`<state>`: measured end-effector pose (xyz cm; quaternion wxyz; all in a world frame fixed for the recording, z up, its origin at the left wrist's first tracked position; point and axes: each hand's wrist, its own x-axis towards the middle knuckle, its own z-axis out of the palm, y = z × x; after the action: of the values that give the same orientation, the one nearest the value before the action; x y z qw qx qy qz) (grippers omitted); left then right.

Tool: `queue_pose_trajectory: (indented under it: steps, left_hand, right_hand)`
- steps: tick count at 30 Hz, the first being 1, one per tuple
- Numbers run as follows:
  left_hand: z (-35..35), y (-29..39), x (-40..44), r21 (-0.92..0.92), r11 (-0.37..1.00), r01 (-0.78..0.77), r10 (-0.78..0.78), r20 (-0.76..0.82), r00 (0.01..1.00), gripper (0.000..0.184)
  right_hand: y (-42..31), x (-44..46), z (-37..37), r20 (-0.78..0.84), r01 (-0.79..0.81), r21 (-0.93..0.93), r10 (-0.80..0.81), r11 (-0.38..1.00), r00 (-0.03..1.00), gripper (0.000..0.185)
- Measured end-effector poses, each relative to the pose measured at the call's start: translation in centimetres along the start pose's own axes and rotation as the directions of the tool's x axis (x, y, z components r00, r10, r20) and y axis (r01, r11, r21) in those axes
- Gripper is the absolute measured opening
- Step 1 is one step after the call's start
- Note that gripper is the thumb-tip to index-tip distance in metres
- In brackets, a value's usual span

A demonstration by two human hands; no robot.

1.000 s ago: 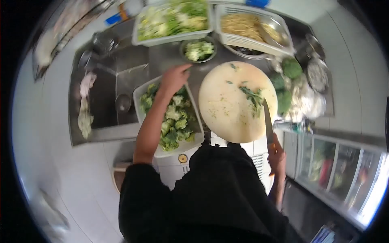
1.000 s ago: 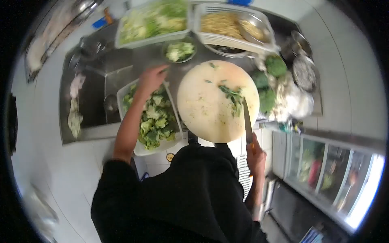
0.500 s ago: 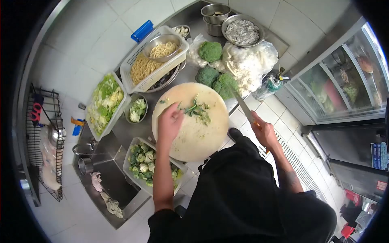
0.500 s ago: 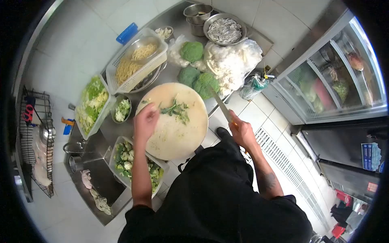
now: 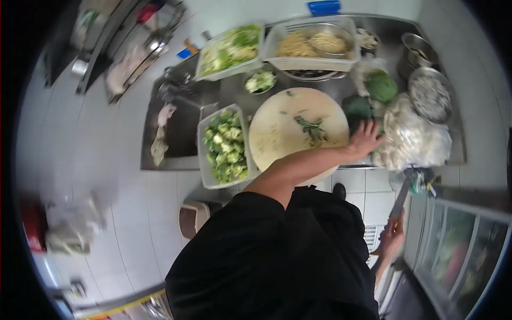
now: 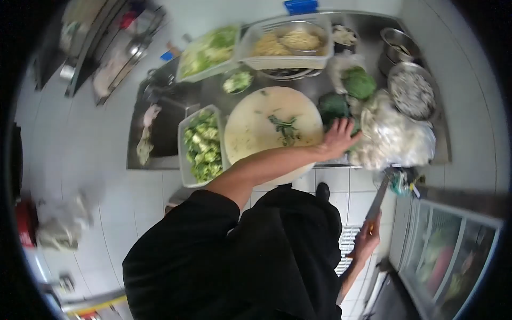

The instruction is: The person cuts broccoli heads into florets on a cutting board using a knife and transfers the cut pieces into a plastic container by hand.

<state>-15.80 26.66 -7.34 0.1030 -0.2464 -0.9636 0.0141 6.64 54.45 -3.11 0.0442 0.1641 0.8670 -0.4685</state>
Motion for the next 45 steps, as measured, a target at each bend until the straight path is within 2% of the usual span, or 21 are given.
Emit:
queue_pose_trajectory:
  steps: [2,3,4,7,11,13,15,18,22,24,25,26,28,32,33,34,36,40,42,43,45]
  left_hand:
    - [-2.3,0.3,-0.4,-0.027,0.998,0.049,-0.054,-0.205,0.977,0.081]
    - [-4.6,0.7,-0.6,-0.029,0.997,0.067,-0.071,-0.211,0.975,0.081]
    - [-7.9,1.0,-1.1,-0.156,0.978,0.135,-0.163,-0.178,0.970,0.092]
    - [-13.4,-0.6,-4.0,-0.434,0.851,0.295,-0.391,-0.147,0.909,0.121]
    - [-14.7,-6.0,-11.5,-0.493,0.733,0.469,-0.607,-0.162,0.778,0.115]
    - [-14.4,-7.6,-14.7,-0.283,0.747,0.601,-0.659,-0.201,0.725,0.107]
    - [-11.9,-8.2,-17.6,-0.123,0.758,0.641,-0.649,-0.251,0.718,0.091]
    - [-11.3,-5.3,-20.5,-0.102,0.844,0.526,-0.528,-0.321,0.786,0.075]
    - [-10.6,-1.4,-22.4,-0.383,0.800,0.461,-0.566,-0.228,0.792,0.060]
    - [-12.4,0.1,-21.2,-0.454,0.730,0.511,-0.678,-0.382,0.628,0.052]
    - [-13.3,0.2,-20.7,-0.447,0.643,0.622,-0.765,-0.351,0.540,0.051]
    - [-13.4,-0.3,-20.7,-0.452,0.641,0.620,-0.766,-0.333,0.550,0.051]
    - [-13.1,-2.8,-20.9,-0.648,0.493,0.580,-0.805,-0.087,0.587,0.052]
    - [-15.0,-5.4,-21.5,-0.718,0.319,0.619,-0.746,0.213,0.632,0.062]
    - [-16.2,-5.6,-21.2,-0.714,0.220,0.664,-0.740,0.322,0.591,0.059]
    - [-15.7,-6.1,-21.5,-0.711,0.224,0.667,-0.738,0.323,0.593,0.059]
    - [-14.4,-6.9,-22.2,-0.748,0.015,0.664,-0.702,0.465,0.540,0.053]
    - [-13.3,-7.0,-22.5,-0.769,0.015,0.639,-0.741,0.420,0.523,0.053]
    - [-12.3,-6.8,-23.2,-0.759,0.013,0.651,-0.928,0.234,0.291,0.057]
    - [-12.3,-6.8,-23.5,-0.703,0.091,0.705,-0.956,0.136,0.260,0.058]
    - [-11.9,-7.1,-24.1,-0.666,0.095,0.739,-0.966,0.116,0.230,0.058]
  right_hand:
    - [-0.4,2.7,-1.2,0.068,0.036,0.049,-0.039,0.998,0.997,0.056]
    - [-5.0,2.8,-2.5,0.156,-0.060,0.037,0.054,0.998,0.986,0.053]
    - [-5.7,4.3,-2.9,0.166,-0.048,0.020,0.044,0.999,0.985,0.053]
    - [-7.6,8.3,-3.7,0.257,0.229,-0.054,-0.208,0.972,0.944,0.055]
    - [-11.2,11.3,-1.8,0.409,0.445,-0.133,-0.360,0.886,0.839,0.054]
    - [-12.1,11.7,0.4,0.465,0.526,-0.100,-0.428,0.844,0.775,0.054]
    - [-13.6,11.0,2.5,0.513,0.571,-0.019,-0.482,0.821,0.710,0.053]
    - [-13.8,9.3,5.8,0.528,0.597,0.048,-0.527,0.801,0.666,0.053]
    - [-14.2,7.3,7.6,0.598,0.501,0.075,-0.440,0.862,0.670,0.053]
    - [-14.8,6.8,7.6,0.669,0.502,0.080,-0.419,0.861,0.614,0.051]
    - [-14.8,6.5,7.7,0.669,0.523,0.073,-0.430,0.849,0.606,0.050]
    - [-14.9,6.2,7.7,0.670,0.507,0.063,-0.413,0.860,0.616,0.050]
    - [-15.0,5.7,7.9,0.683,0.552,0.083,-0.450,0.830,0.574,0.051]
    - [-15.3,5.0,8.9,0.693,0.566,0.085,-0.457,0.820,0.558,0.052]
    - [-15.7,4.9,8.9,0.690,0.555,0.076,-0.445,0.828,0.570,0.052]
    - [-15.9,4.8,9.1,0.688,0.547,0.067,-0.436,0.835,0.581,0.053]
    - [-15.8,4.8,9.6,0.668,0.545,0.090,-0.456,0.834,0.588,0.054]
    - [-16.9,4.6,9.3,0.636,0.536,0.105,-0.471,0.838,0.612,0.057]
    - [-18.3,4.4,8.6,0.619,0.518,0.125,-0.475,0.846,0.626,0.057]
    - [-18.6,4.2,8.5,0.603,0.502,0.141,-0.476,0.853,0.640,0.057]
    - [-18.8,3.8,8.7,0.604,0.509,0.186,-0.507,0.840,0.615,0.057]
